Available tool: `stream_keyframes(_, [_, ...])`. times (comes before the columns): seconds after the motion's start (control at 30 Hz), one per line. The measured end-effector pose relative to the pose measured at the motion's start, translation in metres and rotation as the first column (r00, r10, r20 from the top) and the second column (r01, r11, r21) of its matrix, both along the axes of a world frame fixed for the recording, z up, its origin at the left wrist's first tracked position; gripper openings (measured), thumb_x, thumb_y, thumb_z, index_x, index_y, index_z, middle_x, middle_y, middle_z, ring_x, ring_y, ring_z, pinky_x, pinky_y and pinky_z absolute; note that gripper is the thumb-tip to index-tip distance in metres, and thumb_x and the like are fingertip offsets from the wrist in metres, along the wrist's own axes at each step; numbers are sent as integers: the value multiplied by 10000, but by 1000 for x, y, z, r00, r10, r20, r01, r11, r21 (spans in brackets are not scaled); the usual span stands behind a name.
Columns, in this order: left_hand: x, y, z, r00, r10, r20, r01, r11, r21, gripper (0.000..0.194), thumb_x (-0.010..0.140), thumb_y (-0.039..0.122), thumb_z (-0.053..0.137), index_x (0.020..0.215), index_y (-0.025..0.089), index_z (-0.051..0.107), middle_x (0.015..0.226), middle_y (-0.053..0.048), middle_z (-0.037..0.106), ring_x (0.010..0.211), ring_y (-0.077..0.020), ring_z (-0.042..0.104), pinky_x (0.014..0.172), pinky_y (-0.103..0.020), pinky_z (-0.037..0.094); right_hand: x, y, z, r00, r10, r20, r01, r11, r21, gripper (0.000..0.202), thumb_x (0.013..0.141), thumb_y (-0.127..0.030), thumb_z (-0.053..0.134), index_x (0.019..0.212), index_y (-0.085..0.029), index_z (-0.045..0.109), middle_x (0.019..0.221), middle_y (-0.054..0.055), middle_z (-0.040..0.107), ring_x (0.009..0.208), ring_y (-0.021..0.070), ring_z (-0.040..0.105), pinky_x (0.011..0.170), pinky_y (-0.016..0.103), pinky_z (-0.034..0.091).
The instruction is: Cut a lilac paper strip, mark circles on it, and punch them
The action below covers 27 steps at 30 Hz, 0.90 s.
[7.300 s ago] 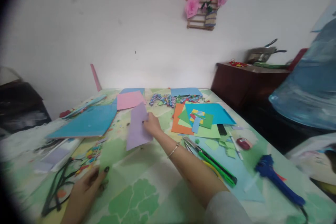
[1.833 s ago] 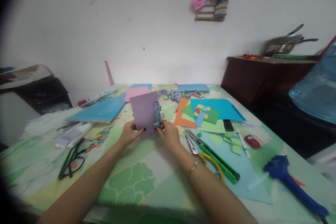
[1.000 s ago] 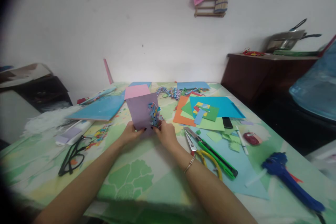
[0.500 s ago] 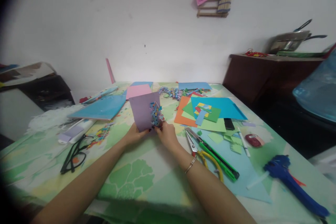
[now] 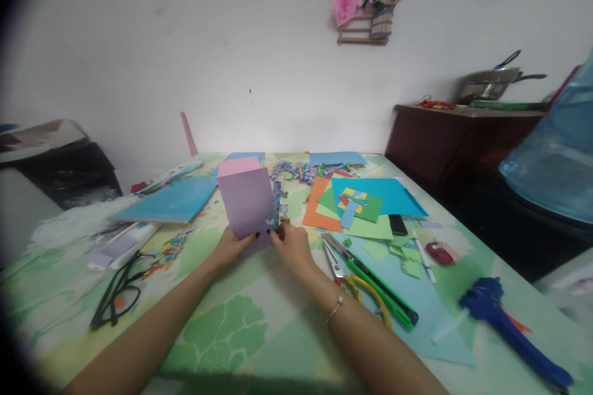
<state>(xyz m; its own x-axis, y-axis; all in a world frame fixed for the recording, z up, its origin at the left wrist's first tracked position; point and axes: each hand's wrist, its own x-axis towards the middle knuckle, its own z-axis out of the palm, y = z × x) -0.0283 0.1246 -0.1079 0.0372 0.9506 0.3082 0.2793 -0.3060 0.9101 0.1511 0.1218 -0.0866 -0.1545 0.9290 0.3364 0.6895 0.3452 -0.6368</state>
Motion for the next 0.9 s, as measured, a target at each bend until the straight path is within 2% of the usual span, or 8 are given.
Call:
stream_keyframes(0.13, [-4,0,-1,994,50,99,-43,996,-76,472,674,395,719,1043,119,620,1034,-120,701,927,-251,666,830,-412,533,27,22,37,994,-106,9,106,994,-34,271,817,-348,528,614,-182,600,586,30,666,565,152,631,535,226,402])
stream_keyframes(0.3, [-3,2,0,977,64,203,-30,986,-165,497,598,377,751,1005,123,620,1003,-131,712,880,-272,678,757,-402,560,108,98,78,954,-275,116,292,940,-175,282,852,-347,529,713,-127,638,585,62,651,497,120,597,506,226,446])
stream_keyframes(0.4, [-1,2,0,966,62,251,-14,982,-188,519,562,357,767,1001,126,615,992,-130,712,878,-270,674,756,-398,556,157,132,82,901,-357,246,414,876,-249,281,883,-384,543,887,-113,619,772,25,648,633,104,602,610,268,507])
stream_keyframes(0.53, [0,0,2,954,58,294,4,978,-206,507,538,318,759,989,136,615,963,-111,713,864,-257,670,747,-377,547,190,147,73,838,-407,363,513,815,-269,254,905,-351,521,1025,-142,600,989,61,628,814,134,610,720,312,527])
stream_keyframes(0.6, [-1,-1,3,950,56,307,13,976,-219,483,535,314,752,967,143,618,926,-99,715,839,-252,670,726,-371,545,190,147,71,819,-430,380,529,822,-212,263,897,-346,534,1058,-146,590,1047,70,613,882,154,605,772,345,520])
stream_keyframes(0.7, [0,-2,2,947,49,318,31,970,-242,470,536,316,750,953,143,617,906,-97,712,825,-253,669,708,-367,541,164,140,80,843,-412,347,453,890,-43,253,874,-303,558,1020,-101,600,1060,117,609,995,225,579,871,439,462])
stream_keyframes(0.8, [3,-4,-1,943,31,331,60,964,-261,516,542,315,751,1005,146,597,954,-107,704,849,-255,667,724,-370,541,112,124,97,939,-198,281,164,977,140,224,866,-241,521,1014,-104,620,1054,171,628,1057,272,552,924,433,407])
stream_keyframes(0.9, [6,-8,-3,945,8,327,87,958,-275,567,553,312,746,1069,158,568,994,-108,697,873,-256,665,720,-364,543,57,104,114,960,113,257,-180,950,255,500,826,-260,570,1309,-209,448,1261,102,553,1138,228,517,927,373,420])
